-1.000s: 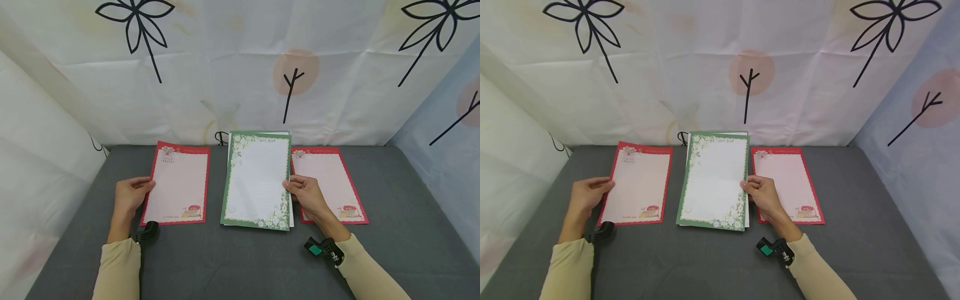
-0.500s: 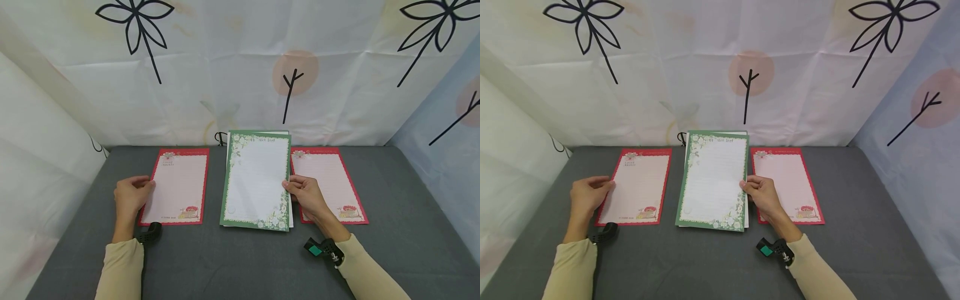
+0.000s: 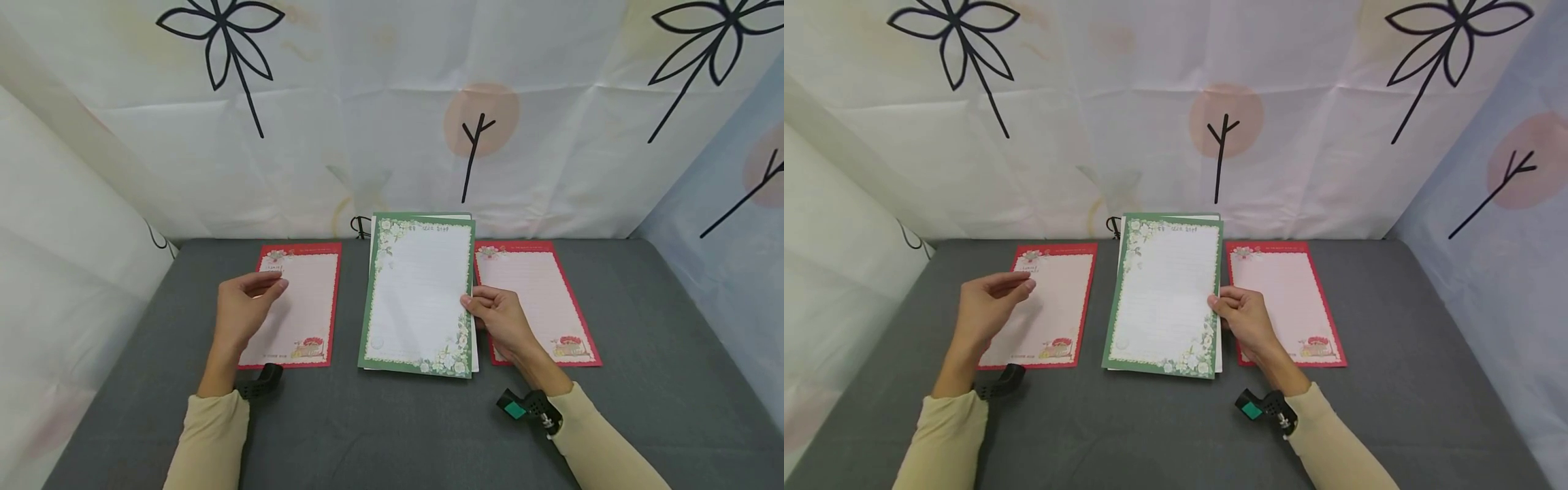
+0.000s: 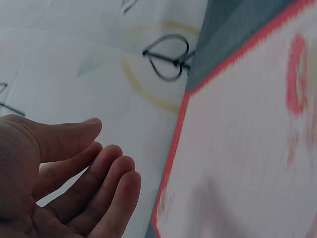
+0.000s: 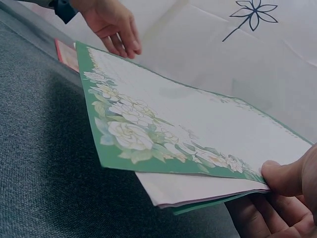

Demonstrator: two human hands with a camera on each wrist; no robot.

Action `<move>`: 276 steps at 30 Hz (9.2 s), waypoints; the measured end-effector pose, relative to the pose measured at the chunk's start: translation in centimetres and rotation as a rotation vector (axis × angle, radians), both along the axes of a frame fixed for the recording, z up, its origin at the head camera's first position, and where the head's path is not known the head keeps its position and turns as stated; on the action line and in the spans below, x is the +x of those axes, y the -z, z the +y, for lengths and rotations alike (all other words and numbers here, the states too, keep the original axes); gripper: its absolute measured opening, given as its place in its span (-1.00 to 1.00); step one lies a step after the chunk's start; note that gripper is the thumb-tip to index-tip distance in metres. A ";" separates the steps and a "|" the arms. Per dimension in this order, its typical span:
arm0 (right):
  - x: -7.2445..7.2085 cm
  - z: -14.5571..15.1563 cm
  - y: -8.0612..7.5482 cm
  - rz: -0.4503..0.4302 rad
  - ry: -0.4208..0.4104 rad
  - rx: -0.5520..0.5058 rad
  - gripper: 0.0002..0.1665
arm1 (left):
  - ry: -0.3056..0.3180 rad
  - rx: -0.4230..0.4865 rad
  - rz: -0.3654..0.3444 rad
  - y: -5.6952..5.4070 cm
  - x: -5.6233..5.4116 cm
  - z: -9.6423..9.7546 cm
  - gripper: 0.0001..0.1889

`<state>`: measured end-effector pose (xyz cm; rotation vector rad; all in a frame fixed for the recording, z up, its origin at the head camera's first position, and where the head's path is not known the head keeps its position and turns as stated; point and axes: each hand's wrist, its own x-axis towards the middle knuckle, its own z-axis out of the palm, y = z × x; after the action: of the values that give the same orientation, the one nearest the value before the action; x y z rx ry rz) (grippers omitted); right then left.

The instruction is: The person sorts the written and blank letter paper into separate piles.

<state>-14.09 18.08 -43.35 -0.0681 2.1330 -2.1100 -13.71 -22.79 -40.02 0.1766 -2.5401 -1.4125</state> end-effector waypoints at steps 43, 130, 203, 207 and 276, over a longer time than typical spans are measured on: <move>0.1 0.1 0.3 0.078 -0.129 -0.107 -0.69 | 0.335 0.390 -0.064 1.3 0.8 9.6 -0.77; -0.2 0.4 -0.3 -0.028 -0.059 -0.210 -0.54 | -0.033 0.046 -0.294 0.5 0.2 -4.6 -0.50; -0.1 0.2 -0.1 -0.025 -0.081 -0.201 -0.56 | 0.493 0.669 -0.264 2.8 -0.4 9.0 -0.55; 0.0 0.2 0.0 -0.017 -0.093 -0.211 -0.56 | 0.455 0.650 -0.254 2.6 0.0 9.5 -0.55; -1.5 8.3 -3.5 0.018 0.012 0.269 -0.56 | 0.402 0.599 -0.194 1.8 0.2 8.3 -0.57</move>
<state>-15.63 26.35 -39.89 -0.0456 2.4097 -1.8145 -13.49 -14.54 -41.80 -0.1156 -2.2927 -2.3942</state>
